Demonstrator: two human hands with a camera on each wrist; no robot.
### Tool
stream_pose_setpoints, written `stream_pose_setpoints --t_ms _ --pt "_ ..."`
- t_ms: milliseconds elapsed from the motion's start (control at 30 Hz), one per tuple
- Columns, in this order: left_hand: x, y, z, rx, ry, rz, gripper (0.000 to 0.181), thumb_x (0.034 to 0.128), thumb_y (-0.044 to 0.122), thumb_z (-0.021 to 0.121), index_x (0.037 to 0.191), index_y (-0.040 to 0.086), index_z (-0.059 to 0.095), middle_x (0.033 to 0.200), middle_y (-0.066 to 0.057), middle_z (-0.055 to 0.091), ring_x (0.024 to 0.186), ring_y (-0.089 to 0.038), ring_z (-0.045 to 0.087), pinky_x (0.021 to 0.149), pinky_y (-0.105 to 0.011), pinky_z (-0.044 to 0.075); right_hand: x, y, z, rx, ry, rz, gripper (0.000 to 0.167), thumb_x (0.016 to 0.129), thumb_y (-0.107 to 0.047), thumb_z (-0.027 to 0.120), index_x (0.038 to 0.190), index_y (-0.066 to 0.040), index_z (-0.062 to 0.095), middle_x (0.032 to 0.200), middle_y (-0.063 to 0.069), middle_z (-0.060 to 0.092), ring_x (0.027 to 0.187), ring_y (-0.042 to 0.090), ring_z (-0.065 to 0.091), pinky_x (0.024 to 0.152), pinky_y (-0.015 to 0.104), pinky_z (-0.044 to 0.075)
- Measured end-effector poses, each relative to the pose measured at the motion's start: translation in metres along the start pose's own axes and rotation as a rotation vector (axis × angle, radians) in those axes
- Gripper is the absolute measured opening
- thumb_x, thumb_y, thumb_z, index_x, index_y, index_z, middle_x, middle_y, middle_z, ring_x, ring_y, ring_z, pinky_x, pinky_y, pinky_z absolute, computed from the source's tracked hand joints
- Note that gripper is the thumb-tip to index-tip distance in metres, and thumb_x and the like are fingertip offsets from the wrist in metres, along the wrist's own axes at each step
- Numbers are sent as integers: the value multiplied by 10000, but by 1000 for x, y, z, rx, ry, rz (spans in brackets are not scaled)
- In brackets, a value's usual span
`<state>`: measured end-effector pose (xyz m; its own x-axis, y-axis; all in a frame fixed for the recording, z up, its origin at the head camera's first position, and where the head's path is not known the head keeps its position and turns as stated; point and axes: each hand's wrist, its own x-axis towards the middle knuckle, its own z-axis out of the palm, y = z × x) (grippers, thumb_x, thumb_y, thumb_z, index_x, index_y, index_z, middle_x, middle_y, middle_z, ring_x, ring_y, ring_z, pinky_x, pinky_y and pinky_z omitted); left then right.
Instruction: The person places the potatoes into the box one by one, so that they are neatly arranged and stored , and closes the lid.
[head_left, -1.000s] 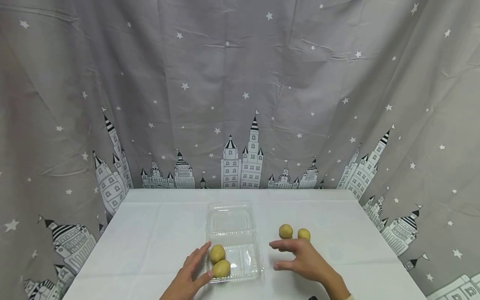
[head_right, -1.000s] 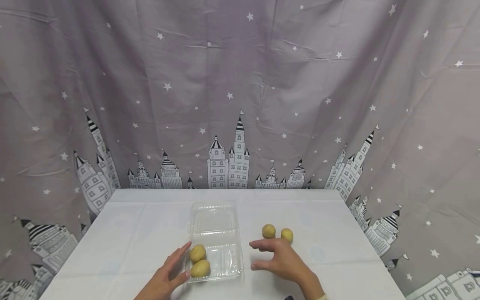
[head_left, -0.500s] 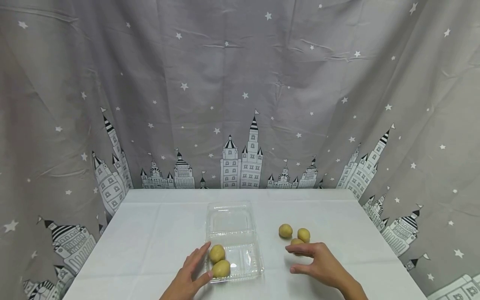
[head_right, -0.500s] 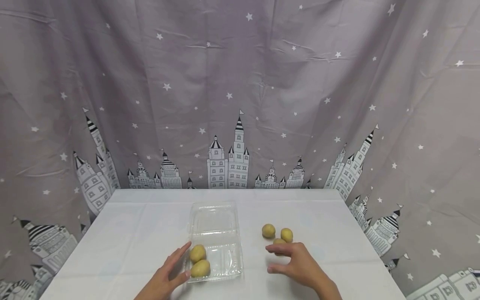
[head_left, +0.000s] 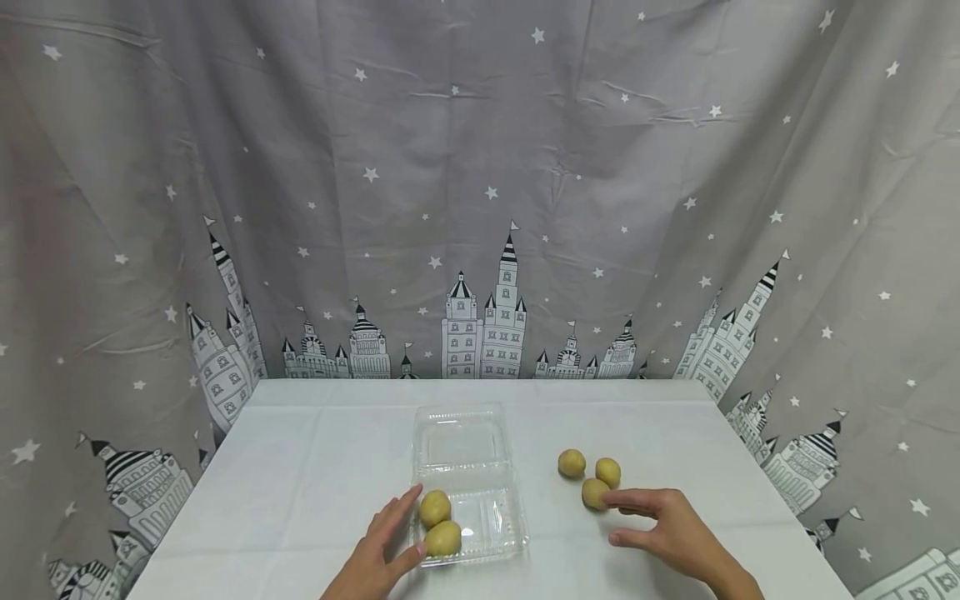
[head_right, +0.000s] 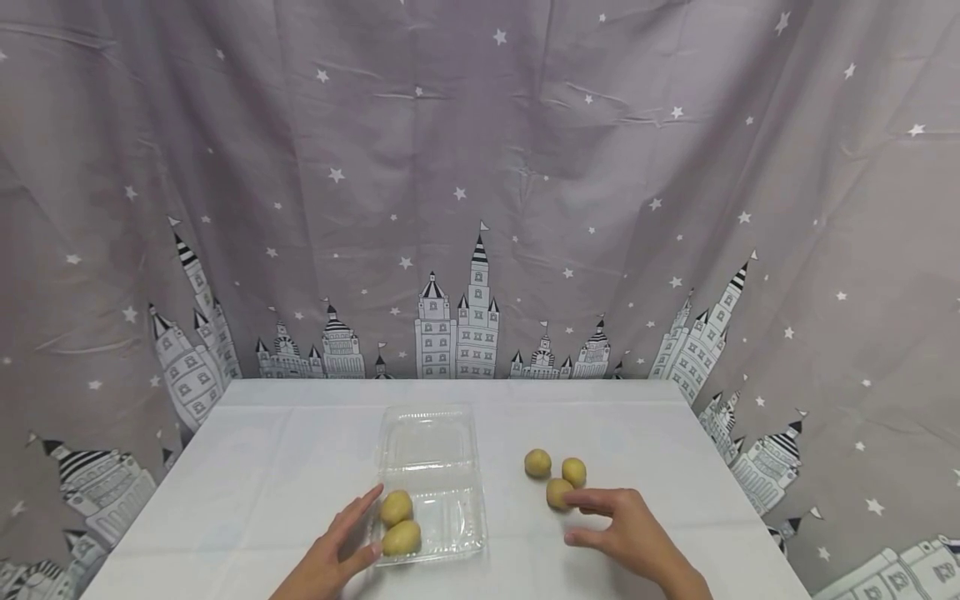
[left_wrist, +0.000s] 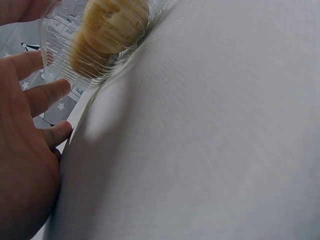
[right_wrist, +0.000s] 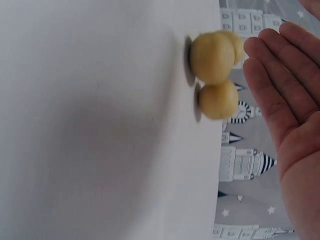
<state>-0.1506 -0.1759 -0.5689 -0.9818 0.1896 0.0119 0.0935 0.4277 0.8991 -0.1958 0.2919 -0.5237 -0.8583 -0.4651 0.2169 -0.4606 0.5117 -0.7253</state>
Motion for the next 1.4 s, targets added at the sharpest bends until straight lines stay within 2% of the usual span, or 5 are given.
stream_pose_setpoints --t_ms 467,700,967,1233,1400 --pt "1 -3 1 -11 9 14 769 1015 348 755 1691 172 433 1748 -245 374 1611 -672 139 1188 -916 65 -9 16 -13 2 -23 192 445 927 -261 899 1288 -28 783 1292 149 802 1153 278 801 974 373 658" --pt "2 -4 0 -25 8 32 772 1014 323 755 1693 155 427 1745 -240 385 1615 -666 132 1233 -872 17 -10 27 -10 24 1 193 443 928 -254 897 1289 -23 782 1284 146 805 1153 242 804 971 291 650" --pt "2 -3 0 -28 0 15 780 1015 328 756 1695 149 419 1748 -249 371 1614 -669 123 1216 -885 15 -5 36 -6 58 11 143 434 933 -202 892 1293 8 772 1291 175 796 1173 199 794 991 351 646" --pt "2 -2 1 -26 -1 31 775 1018 302 752 1698 146 413 1746 -249 375 1605 -685 125 1217 -887 15 0 40 -3 95 17 158 437 924 -170 897 1289 34 767 1296 197 790 1173 192 793 997 350 641" --pt "3 -1 1 -29 0 30 776 1018 305 751 1698 143 412 1746 -249 375 1606 -684 121 1217 -886 9 4 43 -1 95 18 169 453 920 -183 901 1289 42 765 1300 207 786 1178 252 797 993 335 640"
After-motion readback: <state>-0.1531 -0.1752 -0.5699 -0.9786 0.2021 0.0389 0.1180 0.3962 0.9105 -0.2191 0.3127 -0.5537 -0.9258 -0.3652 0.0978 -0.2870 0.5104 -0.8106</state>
